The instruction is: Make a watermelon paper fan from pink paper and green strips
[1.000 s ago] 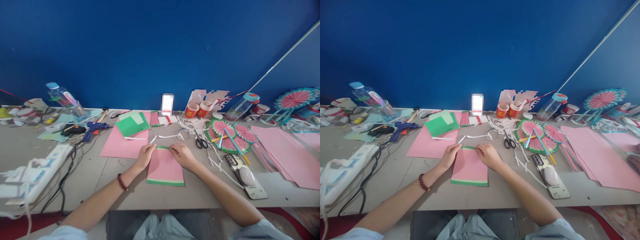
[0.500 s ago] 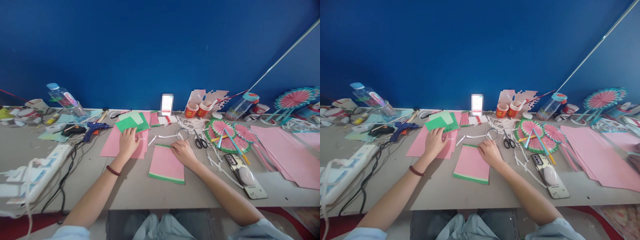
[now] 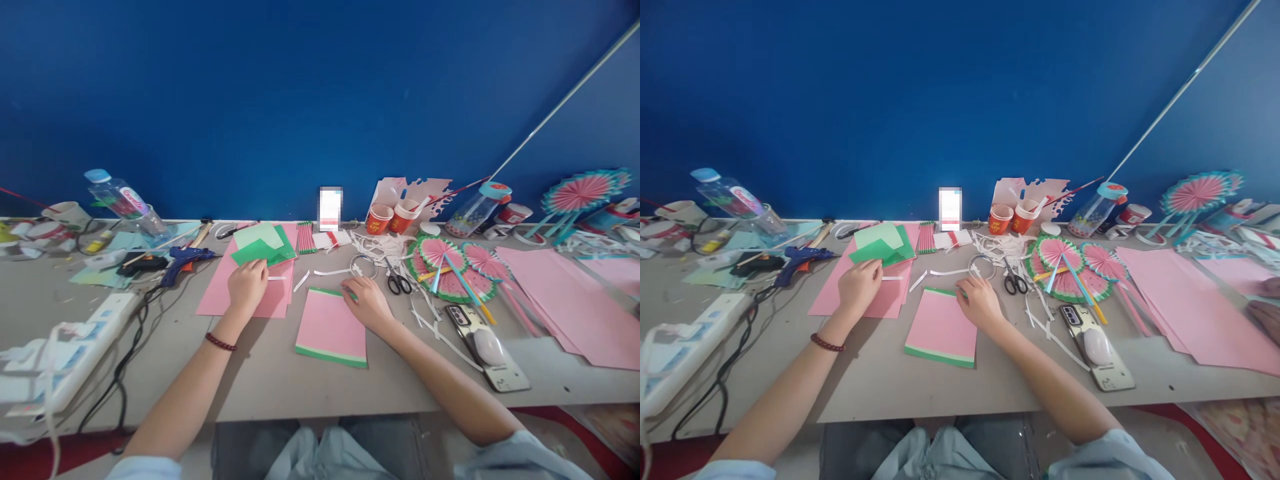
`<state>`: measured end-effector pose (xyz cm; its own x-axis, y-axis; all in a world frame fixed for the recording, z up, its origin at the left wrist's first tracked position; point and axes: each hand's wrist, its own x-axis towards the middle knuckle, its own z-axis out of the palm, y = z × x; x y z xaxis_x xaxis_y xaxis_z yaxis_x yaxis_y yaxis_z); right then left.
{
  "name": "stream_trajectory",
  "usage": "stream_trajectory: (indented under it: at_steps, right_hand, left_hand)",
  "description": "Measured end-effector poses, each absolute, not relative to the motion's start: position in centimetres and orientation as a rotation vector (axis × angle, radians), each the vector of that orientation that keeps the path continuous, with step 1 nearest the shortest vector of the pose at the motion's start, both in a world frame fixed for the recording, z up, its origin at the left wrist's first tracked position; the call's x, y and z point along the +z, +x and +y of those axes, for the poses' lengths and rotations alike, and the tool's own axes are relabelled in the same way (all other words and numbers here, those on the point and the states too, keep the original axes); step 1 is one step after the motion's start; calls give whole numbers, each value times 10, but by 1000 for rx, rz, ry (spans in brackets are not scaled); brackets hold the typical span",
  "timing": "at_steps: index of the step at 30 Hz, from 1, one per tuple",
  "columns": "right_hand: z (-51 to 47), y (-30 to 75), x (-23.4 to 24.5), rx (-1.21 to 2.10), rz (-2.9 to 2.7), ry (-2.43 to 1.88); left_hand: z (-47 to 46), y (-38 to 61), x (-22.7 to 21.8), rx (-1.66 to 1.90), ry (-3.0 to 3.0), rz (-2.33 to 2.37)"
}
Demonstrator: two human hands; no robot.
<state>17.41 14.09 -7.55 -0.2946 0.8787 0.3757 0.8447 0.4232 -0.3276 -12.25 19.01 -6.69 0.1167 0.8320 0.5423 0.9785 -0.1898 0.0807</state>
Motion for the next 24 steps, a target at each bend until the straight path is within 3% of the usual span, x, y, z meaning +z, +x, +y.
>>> stream_trajectory:
  at_steps: [5, 11, 18, 24]
  right_hand:
    - [143, 186, -60, 20, -2117, -1648]
    - [143, 211, -27, 119, -2227, -2030]
    - [157, 245, -21, 131, -2080, -2474]
    - [157, 260, -35, 168, -2029, -2505]
  left_hand:
    - [182, -109, -67, -1006, -2153, -1512]
    - [171, -89, -75, -1044, -2349, -1344]
    - [172, -87, -82, -1192, -2416, -1431]
    - [176, -85, -81, -1564, -2495, -1603]
